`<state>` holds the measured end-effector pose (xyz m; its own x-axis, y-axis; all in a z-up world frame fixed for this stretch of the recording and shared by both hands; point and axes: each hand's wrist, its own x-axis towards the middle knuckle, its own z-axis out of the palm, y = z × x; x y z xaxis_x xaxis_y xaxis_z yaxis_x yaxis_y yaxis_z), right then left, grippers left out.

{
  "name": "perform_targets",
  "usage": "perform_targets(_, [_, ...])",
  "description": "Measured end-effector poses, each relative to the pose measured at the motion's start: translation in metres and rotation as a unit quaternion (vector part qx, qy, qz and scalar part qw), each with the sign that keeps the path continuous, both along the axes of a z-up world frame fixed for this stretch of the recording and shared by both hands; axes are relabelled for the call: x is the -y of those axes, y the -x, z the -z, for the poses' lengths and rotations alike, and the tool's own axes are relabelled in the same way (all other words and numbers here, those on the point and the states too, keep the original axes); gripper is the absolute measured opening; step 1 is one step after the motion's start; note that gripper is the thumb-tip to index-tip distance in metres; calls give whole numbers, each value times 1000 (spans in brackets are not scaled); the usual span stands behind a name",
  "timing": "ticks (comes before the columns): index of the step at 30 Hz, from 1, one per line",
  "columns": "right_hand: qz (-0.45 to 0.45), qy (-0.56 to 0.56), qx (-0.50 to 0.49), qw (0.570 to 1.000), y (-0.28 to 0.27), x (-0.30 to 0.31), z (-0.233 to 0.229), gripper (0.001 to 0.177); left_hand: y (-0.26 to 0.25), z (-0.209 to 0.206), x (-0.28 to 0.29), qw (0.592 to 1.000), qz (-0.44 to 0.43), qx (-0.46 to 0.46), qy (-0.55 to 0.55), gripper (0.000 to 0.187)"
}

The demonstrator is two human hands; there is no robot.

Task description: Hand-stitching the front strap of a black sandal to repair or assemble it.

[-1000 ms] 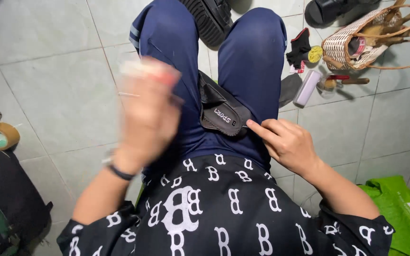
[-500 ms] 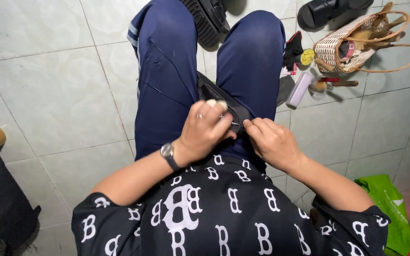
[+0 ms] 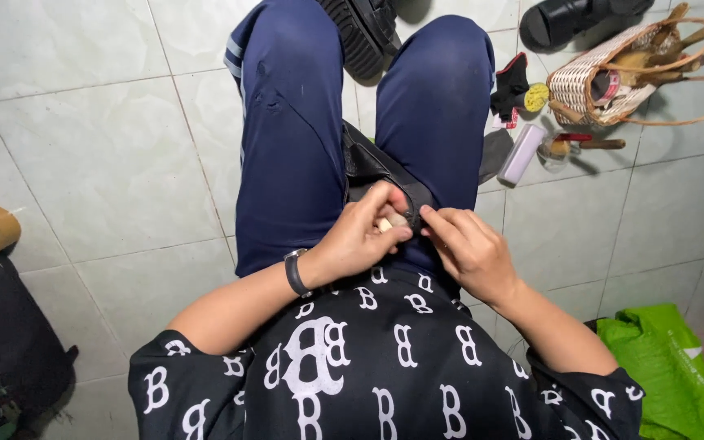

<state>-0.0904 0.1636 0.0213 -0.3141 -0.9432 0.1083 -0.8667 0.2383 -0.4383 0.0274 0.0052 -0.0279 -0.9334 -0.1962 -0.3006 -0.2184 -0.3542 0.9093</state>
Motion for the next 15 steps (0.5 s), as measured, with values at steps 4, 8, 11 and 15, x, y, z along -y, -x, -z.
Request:
perform_targets(4, [-9, -115, -88, 989, 9, -10, -38, 38, 15, -36, 12, 973, 33, -144, 179, 35])
perform_targets(8, [-22, -374, 2, 927, 36, -30, -74, 66, 13, -24, 17, 903, 64, -179, 386, 25])
perform_targets(11, [6, -276, 143, 950, 29, -21, -62, 47, 2, -23, 20, 948, 29, -141, 285, 32])
perform_targets(15, [66, 79, 323, 941, 12, -7, 5, 9, -15, -12, 31, 987, -41, -33, 152, 39])
